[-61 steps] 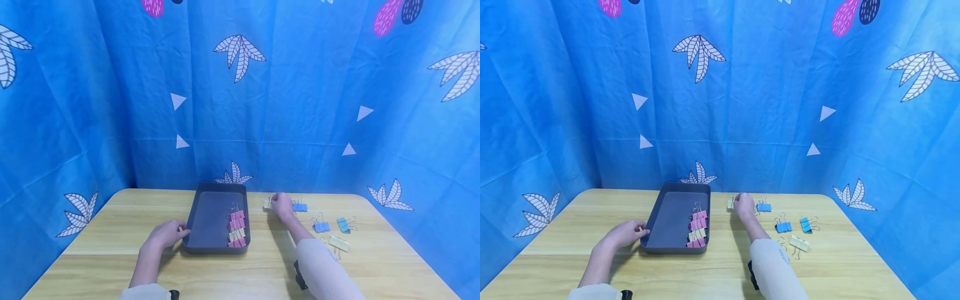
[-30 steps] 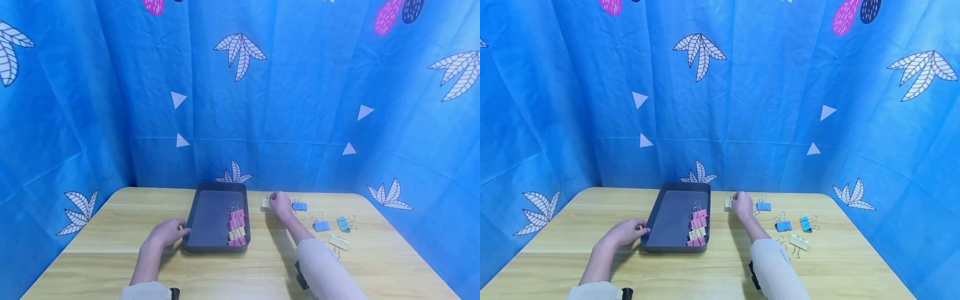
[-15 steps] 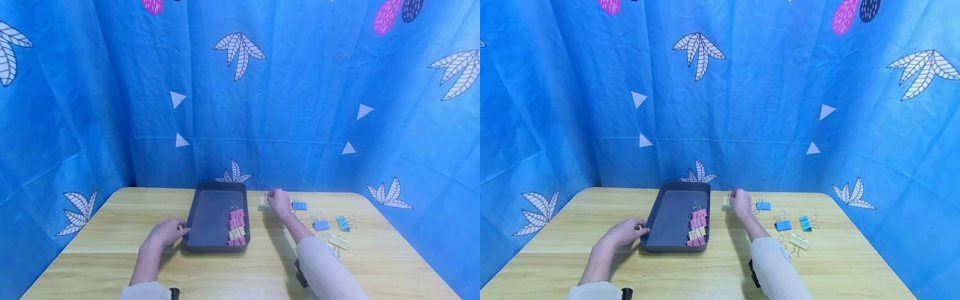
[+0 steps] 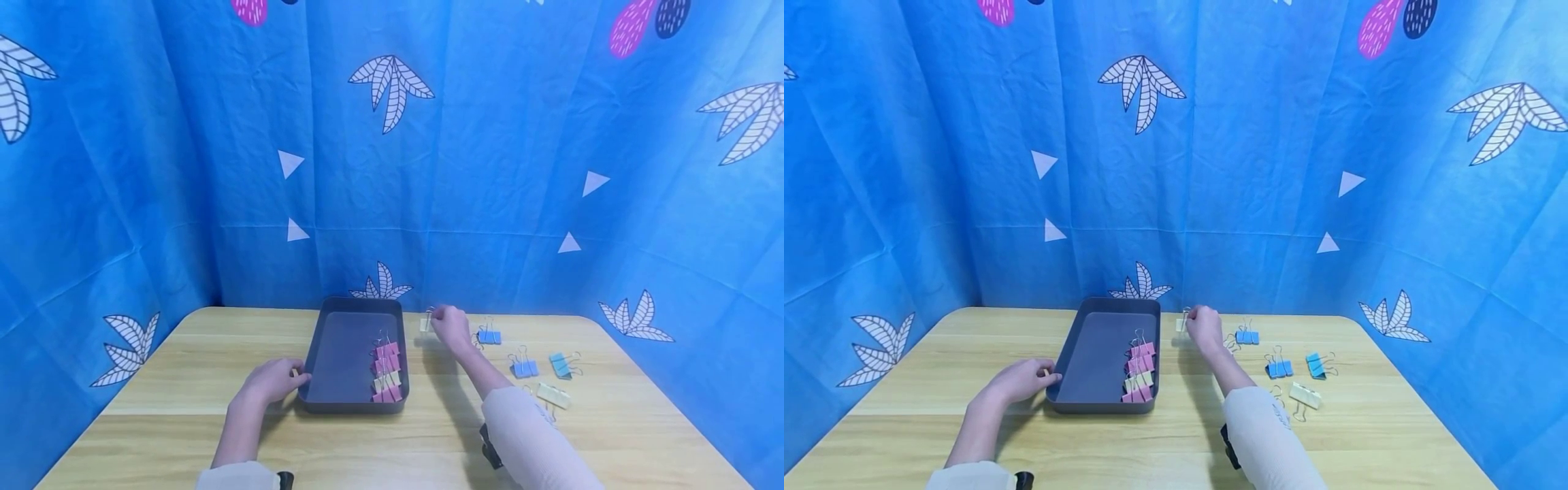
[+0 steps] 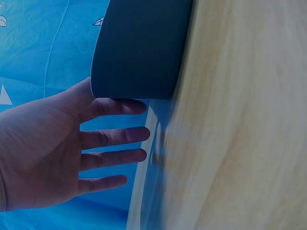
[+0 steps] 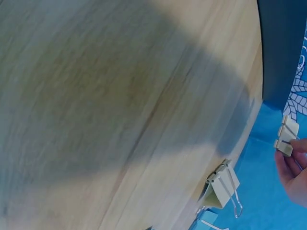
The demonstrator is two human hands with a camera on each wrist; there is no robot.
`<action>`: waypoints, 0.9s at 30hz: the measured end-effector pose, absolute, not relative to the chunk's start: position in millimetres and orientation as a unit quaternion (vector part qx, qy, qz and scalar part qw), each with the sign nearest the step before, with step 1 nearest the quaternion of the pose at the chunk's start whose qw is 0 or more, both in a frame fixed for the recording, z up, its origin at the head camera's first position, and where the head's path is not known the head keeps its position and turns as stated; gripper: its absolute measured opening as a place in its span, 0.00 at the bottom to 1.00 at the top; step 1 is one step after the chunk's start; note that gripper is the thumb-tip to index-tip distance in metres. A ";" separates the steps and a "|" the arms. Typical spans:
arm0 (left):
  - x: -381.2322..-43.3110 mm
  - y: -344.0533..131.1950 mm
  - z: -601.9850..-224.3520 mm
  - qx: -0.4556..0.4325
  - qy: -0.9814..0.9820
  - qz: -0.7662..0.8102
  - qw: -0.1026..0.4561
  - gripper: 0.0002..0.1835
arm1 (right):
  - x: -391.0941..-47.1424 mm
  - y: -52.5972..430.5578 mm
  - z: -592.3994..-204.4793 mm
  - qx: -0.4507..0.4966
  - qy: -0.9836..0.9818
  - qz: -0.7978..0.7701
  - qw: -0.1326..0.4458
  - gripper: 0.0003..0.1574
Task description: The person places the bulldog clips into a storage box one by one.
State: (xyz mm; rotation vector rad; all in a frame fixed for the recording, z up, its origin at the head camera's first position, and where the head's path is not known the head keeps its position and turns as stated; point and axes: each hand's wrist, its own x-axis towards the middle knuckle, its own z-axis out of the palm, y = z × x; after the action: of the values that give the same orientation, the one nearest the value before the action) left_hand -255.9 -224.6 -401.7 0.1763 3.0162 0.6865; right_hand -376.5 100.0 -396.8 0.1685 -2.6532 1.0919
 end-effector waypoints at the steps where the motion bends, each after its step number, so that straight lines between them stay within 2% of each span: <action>1: -255.6 -224.6 -401.9 0.057 0.973 0.221 0.021 0.18 | -376.4 98.9 -396.4 0.059 -0.914 0.378 0.134 0.12; 8: -254.0 -223.7 -399.8 0.060 0.975 0.214 0.024 0.20 | -375.9 91.6 -394.9 0.077 -0.910 0.383 0.140 0.07; 27: -254.9 -224.9 -400.6 0.059 0.974 0.217 0.027 0.19 | -377.1 72.0 -389.2 0.092 -0.905 0.392 0.138 0.08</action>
State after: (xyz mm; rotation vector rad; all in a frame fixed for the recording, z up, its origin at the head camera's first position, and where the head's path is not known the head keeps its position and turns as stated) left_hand -254.9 -224.9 -400.6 0.1819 3.0095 0.6697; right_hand -377.1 72.0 -389.2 0.2670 -2.6175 1.1339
